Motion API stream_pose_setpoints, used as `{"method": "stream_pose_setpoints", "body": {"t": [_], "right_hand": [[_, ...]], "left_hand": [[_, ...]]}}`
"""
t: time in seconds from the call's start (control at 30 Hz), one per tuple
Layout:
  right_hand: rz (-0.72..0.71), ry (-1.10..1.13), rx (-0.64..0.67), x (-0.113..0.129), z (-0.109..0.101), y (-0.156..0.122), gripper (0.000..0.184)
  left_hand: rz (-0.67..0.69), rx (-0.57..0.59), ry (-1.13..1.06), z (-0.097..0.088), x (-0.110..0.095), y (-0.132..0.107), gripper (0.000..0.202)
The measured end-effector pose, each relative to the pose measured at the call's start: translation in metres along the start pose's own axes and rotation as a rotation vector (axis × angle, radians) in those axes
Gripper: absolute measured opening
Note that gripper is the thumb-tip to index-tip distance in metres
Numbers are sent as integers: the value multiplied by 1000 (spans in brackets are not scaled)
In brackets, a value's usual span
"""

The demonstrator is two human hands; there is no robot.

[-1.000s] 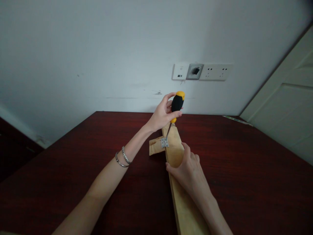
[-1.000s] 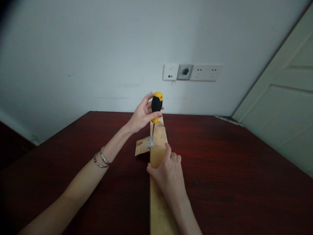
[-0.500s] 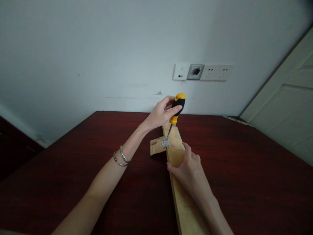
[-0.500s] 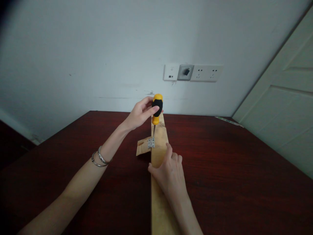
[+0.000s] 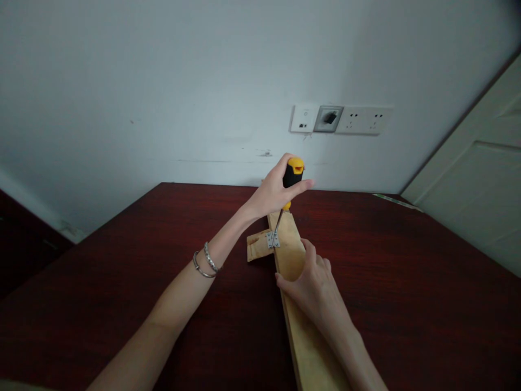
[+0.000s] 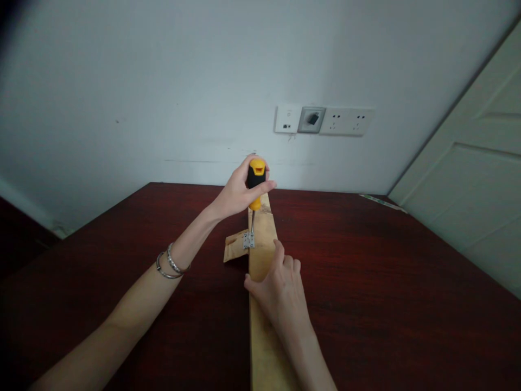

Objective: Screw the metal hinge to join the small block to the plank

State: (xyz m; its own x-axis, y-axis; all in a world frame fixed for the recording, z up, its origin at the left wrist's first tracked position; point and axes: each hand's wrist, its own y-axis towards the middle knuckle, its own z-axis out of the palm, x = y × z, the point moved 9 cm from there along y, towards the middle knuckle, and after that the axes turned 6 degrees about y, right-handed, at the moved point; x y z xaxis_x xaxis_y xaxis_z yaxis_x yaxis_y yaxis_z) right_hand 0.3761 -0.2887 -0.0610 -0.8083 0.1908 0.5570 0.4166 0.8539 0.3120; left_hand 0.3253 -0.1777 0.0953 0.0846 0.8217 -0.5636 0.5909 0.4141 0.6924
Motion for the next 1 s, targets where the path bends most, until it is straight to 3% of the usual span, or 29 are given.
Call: {"method": "stream_pose_setpoints", "body": {"t": [0.17,0.33,0.63,0.8,1.0], "right_hand": [[13,1,-19,-3,-4,1,75],[56,9,0,-5,-3,2,77],[32,18,-25,-4,-4,1,76],[12,36,-42,-4,-4,1,75],[29,35,-9,-4,-2,1,75]], "left_hand": [[-72,100,-102,6,9,-2,19],[-62,178,-109,9,7,-4,26],[-50,-96,-82,-3,12,-2,38],[-115,-103,-204,4,21,-3,38],[-59,-100,-143,2,16,0,33]]}}
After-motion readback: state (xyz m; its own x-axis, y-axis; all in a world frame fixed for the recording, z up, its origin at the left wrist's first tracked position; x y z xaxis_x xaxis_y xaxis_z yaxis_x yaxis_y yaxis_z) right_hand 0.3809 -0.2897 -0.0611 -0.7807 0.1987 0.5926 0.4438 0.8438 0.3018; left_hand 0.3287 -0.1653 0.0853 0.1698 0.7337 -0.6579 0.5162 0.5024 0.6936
